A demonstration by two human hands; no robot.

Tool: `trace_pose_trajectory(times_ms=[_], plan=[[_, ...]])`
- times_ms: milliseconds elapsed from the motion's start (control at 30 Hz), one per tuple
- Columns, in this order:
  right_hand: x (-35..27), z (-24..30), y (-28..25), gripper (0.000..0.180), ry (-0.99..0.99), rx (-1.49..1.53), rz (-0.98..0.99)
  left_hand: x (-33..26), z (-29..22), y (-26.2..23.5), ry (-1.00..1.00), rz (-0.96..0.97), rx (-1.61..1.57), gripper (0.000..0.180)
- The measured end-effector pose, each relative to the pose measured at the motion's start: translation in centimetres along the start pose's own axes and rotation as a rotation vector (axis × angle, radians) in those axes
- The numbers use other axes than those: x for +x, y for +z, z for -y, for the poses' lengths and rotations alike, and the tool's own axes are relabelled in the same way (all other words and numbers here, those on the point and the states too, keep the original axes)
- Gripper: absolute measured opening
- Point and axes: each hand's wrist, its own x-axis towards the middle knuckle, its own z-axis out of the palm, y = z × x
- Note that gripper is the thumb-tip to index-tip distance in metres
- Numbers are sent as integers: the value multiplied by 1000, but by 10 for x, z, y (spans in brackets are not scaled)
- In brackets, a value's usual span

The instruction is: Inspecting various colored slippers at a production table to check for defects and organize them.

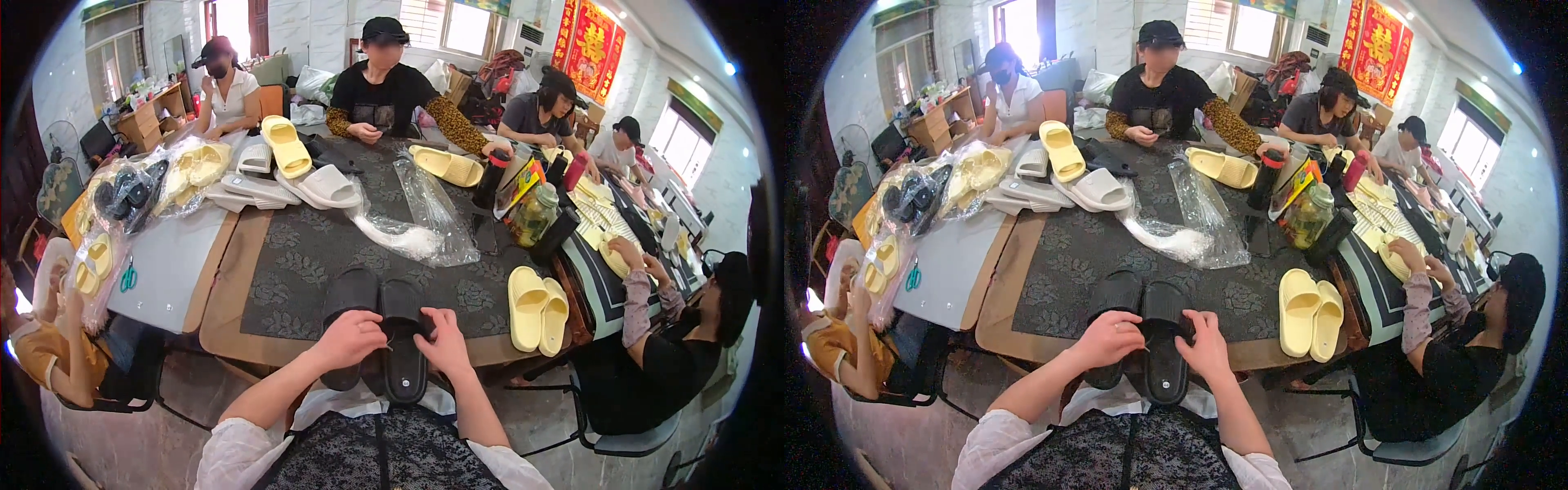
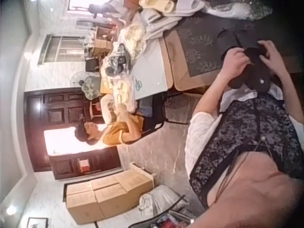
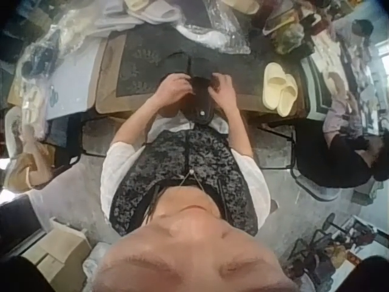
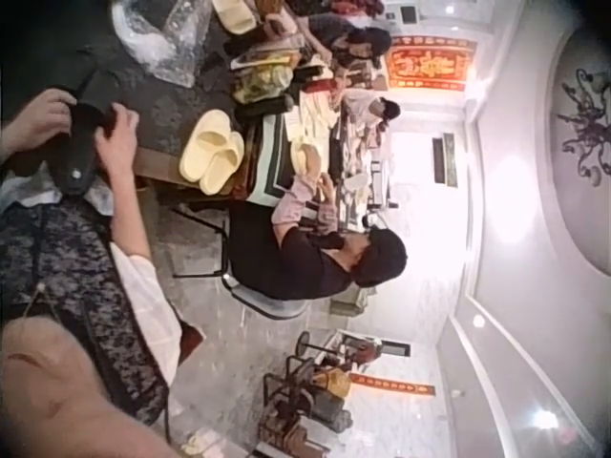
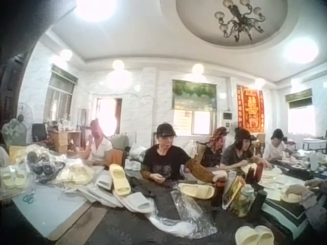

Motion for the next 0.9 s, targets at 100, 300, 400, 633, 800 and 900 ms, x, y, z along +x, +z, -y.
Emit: trace_pose_trajectory(times_ms=[100, 300, 400, 633, 800, 900], plan=[[8, 10, 1, 48, -111, 8, -148, 20, 9, -9, -143, -255, -232, 5], [59, 32, 22, 34, -159, 356, -152, 50, 40, 5, -553, -455, -514, 11], [80, 24, 51, 24, -67, 651, -95, 53, 45, 26, -580, -540, -586, 11], [78, 9, 66, 11, 109, 909, -33, 43, 34, 35, -635, -532, -576, 12], [79, 8, 73, 11, 58, 955, -108, 41, 42, 41, -614, -594, -526, 10], [76, 11, 72, 11, 50, 864, -62, 38, 44, 44, -593, -610, -522, 9]])
